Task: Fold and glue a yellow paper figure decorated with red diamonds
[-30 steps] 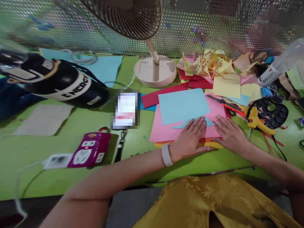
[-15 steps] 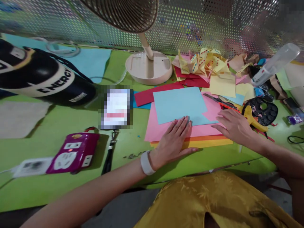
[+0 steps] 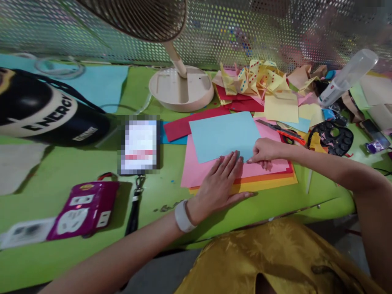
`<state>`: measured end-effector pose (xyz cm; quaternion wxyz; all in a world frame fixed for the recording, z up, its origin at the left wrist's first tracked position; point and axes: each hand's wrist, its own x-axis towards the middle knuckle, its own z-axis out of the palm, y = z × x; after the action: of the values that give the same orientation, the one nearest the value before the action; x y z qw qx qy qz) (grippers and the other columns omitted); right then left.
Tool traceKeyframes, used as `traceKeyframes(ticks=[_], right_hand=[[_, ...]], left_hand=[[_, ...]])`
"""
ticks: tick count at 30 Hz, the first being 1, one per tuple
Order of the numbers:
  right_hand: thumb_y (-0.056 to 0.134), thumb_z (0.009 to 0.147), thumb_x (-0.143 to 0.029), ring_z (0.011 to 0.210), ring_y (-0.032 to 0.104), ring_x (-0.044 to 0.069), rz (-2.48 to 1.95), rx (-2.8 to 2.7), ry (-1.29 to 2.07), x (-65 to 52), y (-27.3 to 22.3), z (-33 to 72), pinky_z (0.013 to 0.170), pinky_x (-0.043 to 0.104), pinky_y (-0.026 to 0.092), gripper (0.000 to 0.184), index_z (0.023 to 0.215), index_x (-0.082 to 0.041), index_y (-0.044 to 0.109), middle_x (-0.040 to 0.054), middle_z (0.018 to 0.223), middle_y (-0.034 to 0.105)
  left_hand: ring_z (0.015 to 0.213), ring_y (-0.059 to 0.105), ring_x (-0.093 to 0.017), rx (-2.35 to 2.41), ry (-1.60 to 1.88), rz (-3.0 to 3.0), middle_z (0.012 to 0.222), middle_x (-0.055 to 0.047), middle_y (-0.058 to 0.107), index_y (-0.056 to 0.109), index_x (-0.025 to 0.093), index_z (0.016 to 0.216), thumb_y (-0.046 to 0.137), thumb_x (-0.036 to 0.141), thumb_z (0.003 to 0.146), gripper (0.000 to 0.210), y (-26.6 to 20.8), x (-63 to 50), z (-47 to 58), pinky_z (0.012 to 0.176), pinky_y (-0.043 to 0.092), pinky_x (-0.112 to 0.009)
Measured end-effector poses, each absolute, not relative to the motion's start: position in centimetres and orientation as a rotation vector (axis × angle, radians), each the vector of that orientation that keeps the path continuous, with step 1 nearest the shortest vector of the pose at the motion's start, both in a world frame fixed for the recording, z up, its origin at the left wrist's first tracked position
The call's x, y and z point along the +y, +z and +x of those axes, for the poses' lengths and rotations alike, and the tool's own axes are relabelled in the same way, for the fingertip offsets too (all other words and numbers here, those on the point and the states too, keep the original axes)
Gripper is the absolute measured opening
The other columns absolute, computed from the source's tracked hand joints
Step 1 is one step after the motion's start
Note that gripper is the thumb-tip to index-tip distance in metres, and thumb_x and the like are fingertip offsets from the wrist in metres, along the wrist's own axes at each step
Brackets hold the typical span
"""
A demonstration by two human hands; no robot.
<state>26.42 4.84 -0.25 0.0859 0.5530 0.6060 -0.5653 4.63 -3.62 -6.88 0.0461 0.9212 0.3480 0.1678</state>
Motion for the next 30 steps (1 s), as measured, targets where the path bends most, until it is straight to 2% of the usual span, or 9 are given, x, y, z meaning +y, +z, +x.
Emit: traceKeyframes(ticks=[6, 10, 13, 17, 23, 30], right_hand=[[0.080, 0.072, -0.048, 0.046, 0.066, 0.016, 1.729, 1.705, -1.672, 4.2, 0.2, 29.9, 0.049, 0.026, 0.055, 0.042, 0.058, -0.014, 0.060, 0.0043, 0.050, 0.067], [0.073, 0.081, -0.042, 0.050, 0.067, 0.016, 1.754, 1.715, -1.592, 3.9, 0.3, 32.2, 0.050, 0.025, 0.053, 0.040, 0.055, -0.016, 0.059, 0.0059, 0.052, 0.069], [0.068, 0.086, -0.034, 0.050, 0.068, 0.015, 1.794, 1.736, -1.487, 3.6, 1.3, 33.0, 0.049, 0.022, 0.049, 0.036, 0.055, -0.016, 0.059, 0.0046, 0.052, 0.069], [0.067, 0.082, -0.022, 0.046, 0.065, 0.013, 1.911, 1.868, -1.325, 2.9, 2.9, 32.5, 0.048, 0.021, 0.049, 0.034, 0.051, -0.018, 0.054, 0.0006, 0.046, 0.064], [0.069, 0.083, -0.041, 0.040, 0.061, 0.012, 1.847, 2.007, -1.483, 2.2, 1.0, 29.7, 0.045, 0.021, 0.050, 0.041, 0.054, -0.018, 0.052, 0.0013, 0.048, 0.065], [0.067, 0.086, -0.041, 0.040, 0.063, 0.012, 1.819, 1.997, -1.525, 2.3, -0.4, 29.5, 0.044, 0.020, 0.049, 0.041, 0.055, -0.018, 0.050, 0.0007, 0.047, 0.063]], left_hand=[[0.146, 0.029, -0.035, 1.055, 0.490, 2.848, 0.156, -0.024, 0.032, 0.003, 0.011, 0.157, 0.040, 0.078, 0.085, 0.105, -6.8, -3.5, 4.4, 0.118, 0.024, -0.050], [0.146, 0.029, -0.035, 1.050, 0.515, 2.837, 0.158, -0.022, 0.029, 0.001, 0.013, 0.158, 0.039, 0.077, 0.086, 0.103, -6.8, -3.5, 4.5, 0.118, 0.024, -0.050], [0.146, 0.028, -0.035, 1.043, 0.528, 2.837, 0.158, -0.022, 0.029, 0.002, 0.013, 0.158, 0.039, 0.076, 0.087, 0.103, -6.9, -3.5, 4.5, 0.118, 0.023, -0.050], [0.146, 0.027, -0.036, 1.035, 0.512, 2.829, 0.158, -0.023, 0.029, 0.006, 0.010, 0.157, 0.041, 0.076, 0.087, 0.102, -7.0, -3.5, 4.5, 0.119, 0.021, -0.050], [0.147, 0.025, -0.035, 1.040, 0.431, 2.816, 0.158, -0.024, 0.027, 0.016, 0.006, 0.155, 0.041, 0.076, 0.086, 0.101, -6.6, -3.3, 4.6, 0.119, 0.020, -0.049], [0.144, 0.033, -0.032, 1.160, 0.245, 2.797, 0.155, -0.021, 0.036, 0.027, 0.006, 0.153, 0.031, 0.077, 0.088, 0.096, -5.1, -3.6, 1.1, 0.118, 0.021, -0.047]])
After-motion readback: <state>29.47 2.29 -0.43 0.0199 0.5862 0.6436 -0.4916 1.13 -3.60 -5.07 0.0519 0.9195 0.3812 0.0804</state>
